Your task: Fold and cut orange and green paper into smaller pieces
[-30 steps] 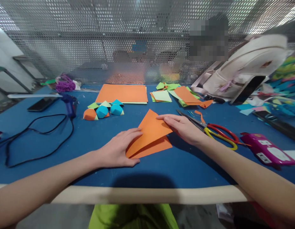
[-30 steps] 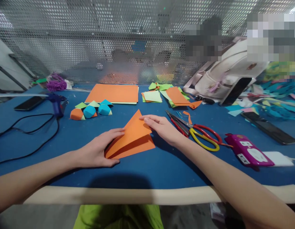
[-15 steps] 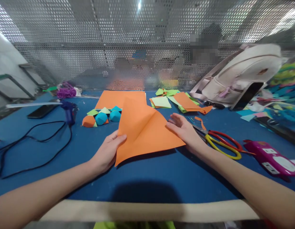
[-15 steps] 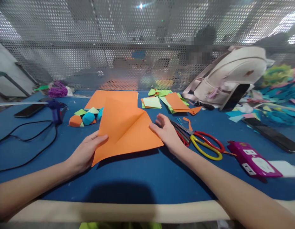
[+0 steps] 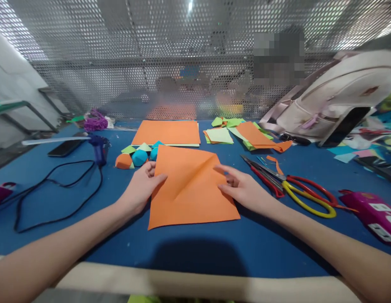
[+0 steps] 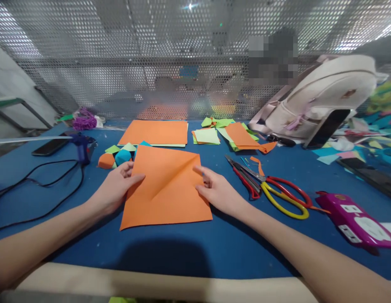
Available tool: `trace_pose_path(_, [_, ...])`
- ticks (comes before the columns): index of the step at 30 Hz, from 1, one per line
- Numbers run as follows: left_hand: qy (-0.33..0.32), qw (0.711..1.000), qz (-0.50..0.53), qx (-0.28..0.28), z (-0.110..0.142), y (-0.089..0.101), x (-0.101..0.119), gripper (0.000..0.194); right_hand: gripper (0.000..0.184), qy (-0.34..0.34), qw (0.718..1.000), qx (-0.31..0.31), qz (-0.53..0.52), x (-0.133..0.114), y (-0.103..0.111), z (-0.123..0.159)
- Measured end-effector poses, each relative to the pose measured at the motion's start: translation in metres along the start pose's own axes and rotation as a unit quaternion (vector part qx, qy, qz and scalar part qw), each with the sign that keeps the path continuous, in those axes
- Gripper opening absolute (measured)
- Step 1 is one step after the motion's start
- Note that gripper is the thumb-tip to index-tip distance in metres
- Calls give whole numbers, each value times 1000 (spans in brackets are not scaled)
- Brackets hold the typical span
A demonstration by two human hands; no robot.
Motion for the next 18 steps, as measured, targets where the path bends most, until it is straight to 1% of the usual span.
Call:
trace_pose_path(2, [-25,998,-60,11,-6,7,1,56,47,-20,998,-10,65,3,8,1])
trace_pose_path(5, [-60,985,-161,-14,-11,12,-1,73,43,-32,993,-65,96,3,19,2])
trace_pose_path(7, [-84,972,-213,-46,-12,12,-2,76,50,-20,989,-99,109,0,24,3])
trace_pose_path(9, [-109,955,-269,-69,-11,12,-1,65,61,6,984,-124,126,-4,25,5])
trace_pose_path(11, [-123,935,-320,-87,-9,11,2,46,64,49,978,-130,158,-7,24,10])
trace_pose_path(12, [-128,925,-343,-97,-8,10,3,39,60,75,973,-124,182,-8,24,12])
trace_pose_path(14, [-142,903,-389,-116,-6,8,6,35,47,134,956,-98,240,-11,22,17])
trace_pose_path(16, [-163,878,-431,-129,-4,5,9,36,40,206,925,-64,313,-13,21,23])
trace_pose_path(18, [-179,857,-462,-143,-2,3,10,37,37,280,876,-20,391,-16,19,29])
Point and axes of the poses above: each hand's wrist, its own z-axis away from the middle knuckle, its own y-axis out of the back of the hand, x = y × z, the point moved 4 cm from there along -z, towards the middle knuckle, and after that the axes turned 5 degrees about -y, right-handed, at the moved point
